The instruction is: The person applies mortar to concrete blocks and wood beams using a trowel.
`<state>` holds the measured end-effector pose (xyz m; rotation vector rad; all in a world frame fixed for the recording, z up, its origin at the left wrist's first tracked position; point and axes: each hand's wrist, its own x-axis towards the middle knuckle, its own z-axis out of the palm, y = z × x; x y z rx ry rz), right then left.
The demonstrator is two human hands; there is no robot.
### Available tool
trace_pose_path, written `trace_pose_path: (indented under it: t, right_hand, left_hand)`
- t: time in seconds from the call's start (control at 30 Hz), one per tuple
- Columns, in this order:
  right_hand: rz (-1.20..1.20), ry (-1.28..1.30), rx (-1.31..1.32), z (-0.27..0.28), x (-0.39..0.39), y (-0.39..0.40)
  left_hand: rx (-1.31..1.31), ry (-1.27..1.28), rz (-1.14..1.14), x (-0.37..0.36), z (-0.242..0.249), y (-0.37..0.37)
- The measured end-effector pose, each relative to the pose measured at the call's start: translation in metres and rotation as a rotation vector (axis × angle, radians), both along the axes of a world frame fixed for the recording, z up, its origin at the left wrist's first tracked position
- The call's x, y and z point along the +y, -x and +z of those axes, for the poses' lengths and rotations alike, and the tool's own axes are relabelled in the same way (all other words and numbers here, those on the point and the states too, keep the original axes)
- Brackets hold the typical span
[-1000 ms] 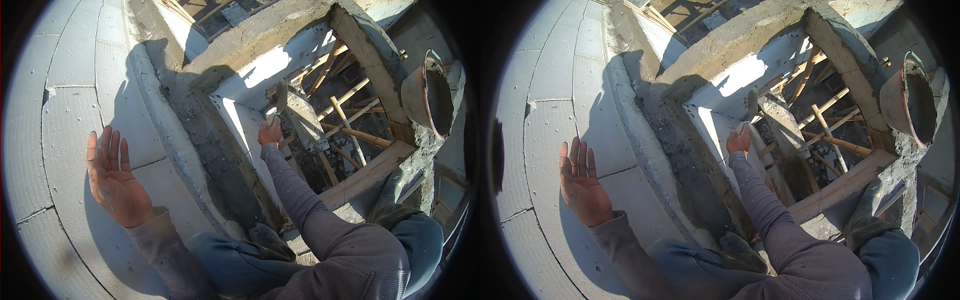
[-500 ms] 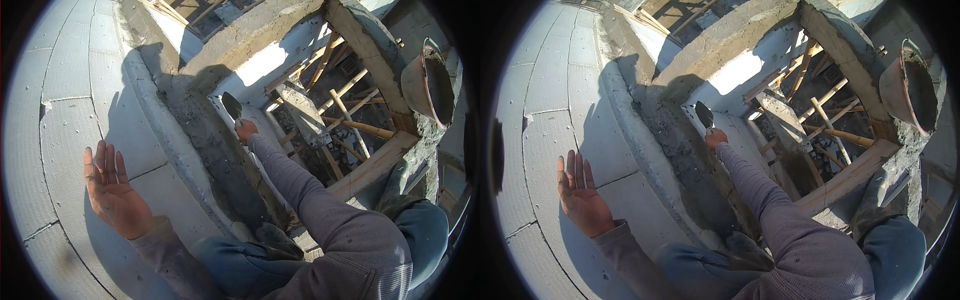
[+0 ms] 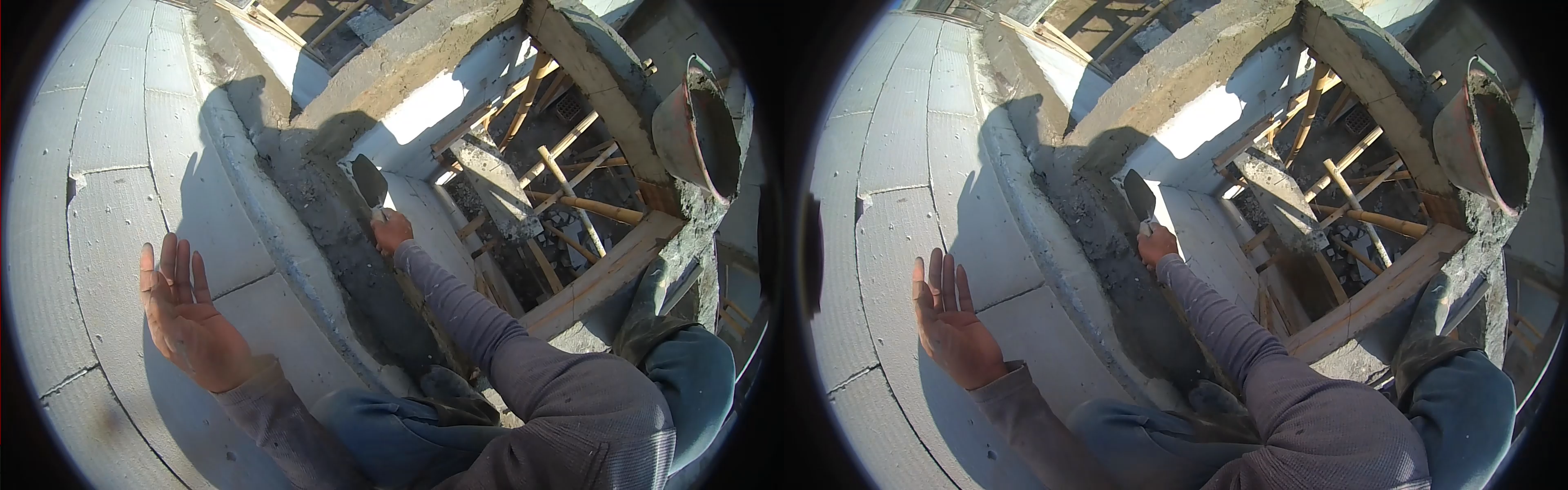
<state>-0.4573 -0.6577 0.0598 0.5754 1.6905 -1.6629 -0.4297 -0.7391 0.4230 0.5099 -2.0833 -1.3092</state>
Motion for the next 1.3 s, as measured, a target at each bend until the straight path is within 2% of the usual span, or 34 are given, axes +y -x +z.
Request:
trace_pose_path:
  t: [0.1, 0.13, 0.17, 0.2, 0.23, 0.37, 0.43, 0.47, 0.5, 0.53, 0.57, 0.6, 0.63, 0.67, 0.7, 0.77, 0.83, 0.9, 1.0, 1.07, 1.17, 1.3]
  right_hand:
    - [-0.132, 0.019, 0.084, 0.019, 0.020, -0.005]
    - [-0.152, -0.058, 0.283, 0.000, 0.018, -0.005]
    - [-0.136, -0.093, 0.374, -0.002, 0.031, 0.005]
    - [-0.122, -0.132, 0.464, -0.003, 0.044, 0.015]
    - [-0.093, -0.115, 0.442, 0.028, 0.072, 0.036]
    - [0.125, -0.345, 0.837, 0.120, 0.213, 0.122]
    - [0.218, -0.403, 0.805, 0.149, 0.298, 0.153]
    - [0.349, -0.608, 0.606, 0.212, 0.343, 0.151]
    - [0.398, -0.682, 0.553, 0.250, 0.385, 0.148]
    - [0.471, -0.833, 0.606, 0.272, 0.431, 0.144]
    - [0.481, -0.898, 0.560, 0.311, 0.466, 0.120]
    - [0.469, -1.091, 0.767, 0.292, 0.527, 0.115]
    - [0.534, -1.119, 0.673, 0.333, 0.555, 0.091]
    - [0.417, -1.120, 0.539, 0.370, 0.569, 0.061]
    - [0.347, -1.171, 0.540, 0.364, 0.615, 0.039]
    - [0.156, -1.147, 0.406, 0.367, 0.654, 0.004]
    - [0.088, -1.267, 0.278, 0.350, 0.688, -0.011]
    - [0.255, -1.387, 0.378, 0.314, 0.739, -0.015]
    - [0.255, -1.327, 0.201, 0.296, 0.721, -0.006]
    - [0.294, -1.330, 0.092, 0.288, 0.718, 0.000]
    - [0.280, -1.392, 0.089, 0.290, 0.714, 0.001]
    - [0.321, -1.340, 0.046, 0.283, 0.721, 0.012]
  left_hand:
    - [-0.007, -0.023, 0.016, 0.009, 0.002, 0.004]
    - [-0.006, -0.029, 0.012, 0.011, 0.002, 0.005]
    - [-0.001, -0.096, -0.008, 0.016, 0.003, 0.006]
    - [-0.028, -0.047, -0.002, 0.021, 0.005, 0.006]
    - [-0.052, 0.005, 0.000, 0.025, 0.005, 0.007]
    - [-0.035, -0.025, -0.077, 0.042, 0.001, 0.013]
    - [-0.040, -0.048, -0.111, 0.058, -0.002, 0.019]
    - [-0.037, -0.062, -0.123, 0.066, -0.005, 0.022]
    - [-0.046, -0.060, -0.177, 0.073, -0.009, 0.025]
    - [-0.044, -0.059, -0.232, 0.082, -0.010, 0.030]
    - [-0.037, -0.065, -0.239, 0.091, -0.007, 0.033]
    - [-0.033, -0.042, -0.281, 0.099, -0.005, 0.034]
    - [-0.034, -0.019, -0.319, 0.106, -0.004, 0.034]
    - [-0.043, -0.016, -0.313, 0.116, -0.002, 0.036]
    - [-0.015, -0.026, -0.351, 0.123, 0.001, 0.036]
    - [-0.059, 0.033, -0.314, 0.118, 0.009, 0.022]
    - [-0.057, 0.014, -0.371, 0.125, 0.007, 0.027]
    - [-0.069, 0.066, -0.375, 0.131, 0.004, 0.026]
    - [-0.106, -0.028, -0.387, 0.146, 0.005, 0.022]
    - [-0.165, 0.019, -0.388, 0.148, 0.003, 0.021]
    - [-0.173, -0.048, -0.429, 0.124, -0.011, 0.023]
    - [-0.221, -0.041, -0.339, 0.116, -0.004, 0.019]
